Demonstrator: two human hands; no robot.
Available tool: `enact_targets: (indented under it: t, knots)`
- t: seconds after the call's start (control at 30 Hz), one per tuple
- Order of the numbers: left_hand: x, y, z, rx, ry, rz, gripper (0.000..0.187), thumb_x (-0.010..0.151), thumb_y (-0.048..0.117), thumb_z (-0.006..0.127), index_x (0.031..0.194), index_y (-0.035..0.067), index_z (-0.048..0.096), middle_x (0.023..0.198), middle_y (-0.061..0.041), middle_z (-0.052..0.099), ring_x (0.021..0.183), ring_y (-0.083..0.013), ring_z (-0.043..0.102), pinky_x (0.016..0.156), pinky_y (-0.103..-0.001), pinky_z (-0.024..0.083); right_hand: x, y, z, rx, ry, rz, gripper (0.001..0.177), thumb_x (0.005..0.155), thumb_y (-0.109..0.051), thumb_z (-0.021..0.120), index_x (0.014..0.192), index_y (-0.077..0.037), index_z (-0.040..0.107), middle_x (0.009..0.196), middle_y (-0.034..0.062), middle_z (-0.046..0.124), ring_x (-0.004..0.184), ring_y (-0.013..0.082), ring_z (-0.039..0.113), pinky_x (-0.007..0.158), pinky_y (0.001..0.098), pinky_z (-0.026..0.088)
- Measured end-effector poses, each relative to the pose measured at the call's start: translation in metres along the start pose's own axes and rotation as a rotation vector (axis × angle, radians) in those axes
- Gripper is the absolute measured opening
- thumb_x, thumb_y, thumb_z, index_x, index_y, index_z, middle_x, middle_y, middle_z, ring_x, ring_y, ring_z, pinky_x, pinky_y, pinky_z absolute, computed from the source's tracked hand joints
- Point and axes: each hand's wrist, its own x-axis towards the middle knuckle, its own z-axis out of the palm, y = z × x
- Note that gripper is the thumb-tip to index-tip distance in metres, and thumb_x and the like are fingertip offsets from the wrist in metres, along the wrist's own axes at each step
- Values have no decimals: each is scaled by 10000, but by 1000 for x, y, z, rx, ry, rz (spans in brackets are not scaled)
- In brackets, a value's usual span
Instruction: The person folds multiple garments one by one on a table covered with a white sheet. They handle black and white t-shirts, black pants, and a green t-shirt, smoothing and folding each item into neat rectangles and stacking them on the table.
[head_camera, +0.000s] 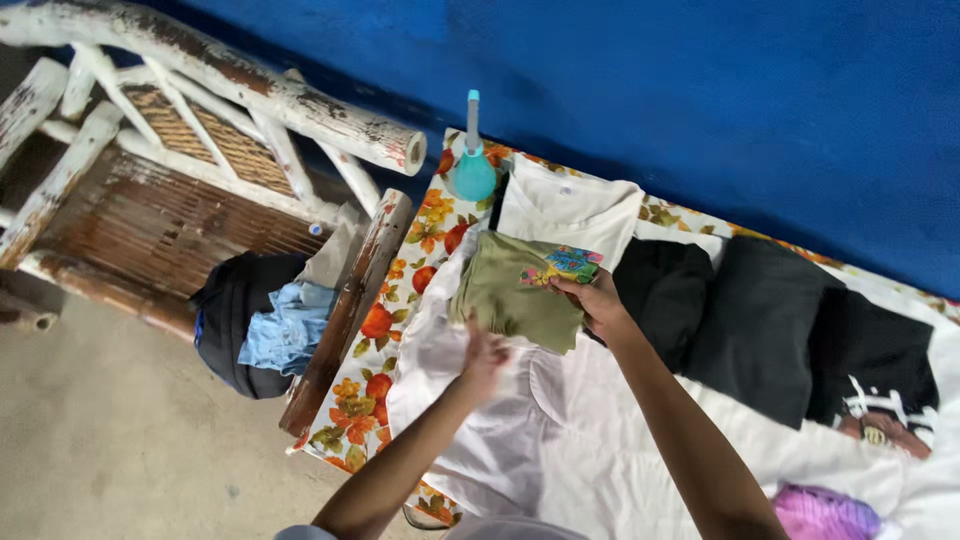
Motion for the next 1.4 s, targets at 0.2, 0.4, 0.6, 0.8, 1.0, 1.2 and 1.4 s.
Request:
enact_targets:
  t: [0.2, 0.4, 0.6, 0.8, 1.0, 1.2, 1.4]
  knots:
    - [-44, 4, 59, -408, -601, 73, 562, 940, 211, 689, 1433, 154, 424, 1388, -57, 573, 1291, -247, 546, 1034, -435, 514, -69, -3, -8, 215, 50, -81, 278, 843, 52, 730, 1114, 26, 673, 975, 107, 744, 765, 150, 697, 626, 274, 515]
    - [-71, 3, 82, -172, -594, 243, 816, 799, -117, 732, 1416, 314, 413, 1395, -31, 537, 1294, -258, 537, 1037, -449, 515, -127, 1, -49, 500, 6, -121, 407, 833, -53, 625, 1228, 43, 624, 1187, 143, 705, 1090, 260, 678, 993, 390, 519]
    - [-80, 1, 91, -92, -580, 181, 819, 808, -104, 714, 1412, 338, 380, 1385, -10, 536, 1285, -235, 543, 1001, -437, 532, -161, -14, -57, 594, 43, -86, 469, 861, -176, 621, 1292, 8, 608, 1266, 128, 684, 1141, 251, 667, 1008, 373, 517]
    - [-75, 1, 85, -132, -605, 270, 770, 819, -108, 723, 1380, 297, 383, 1389, -25, 535, 1295, -240, 543, 1016, -436, 529, -162, -29, -43, 566, 76, -40, 500, 952, -386, 566, 1287, -16, 591, 1253, 134, 682, 1099, 277, 667, 950, 412, 503]
    - [-75, 16, 75, -123, -570, 321, 807, 810, -100, 723, 1405, 320, 375, 1387, -13, 535, 1290, -222, 539, 1025, -422, 518, -133, -17, -40, 607, -2, 7, 487, 1026, -361, 466, 1329, 0, 588, 1294, 135, 679, 1159, 259, 655, 1004, 400, 515]
    - [-89, 38, 69, -4, -560, 293, 865, 812, -83, 712, 1482, 325, 345, 1399, -14, 547, 1286, -218, 552, 1011, -416, 519, -122, -5, -56, 491, -124, -36, 390, 937, -184, 472, 1280, -30, 576, 1251, 102, 680, 1136, 244, 672, 995, 440, 517]
    - [-104, 41, 85, 216, -599, 100, 970, 753, -75, 703, 1520, 360, 299, 1365, -20, 567, 1234, -215, 592, 962, -430, 565, -149, -21, -83, 403, -222, 69, 429, 923, -271, 601, 1250, 6, 613, 1142, 107, 722, 1037, 232, 701, 945, 400, 551]
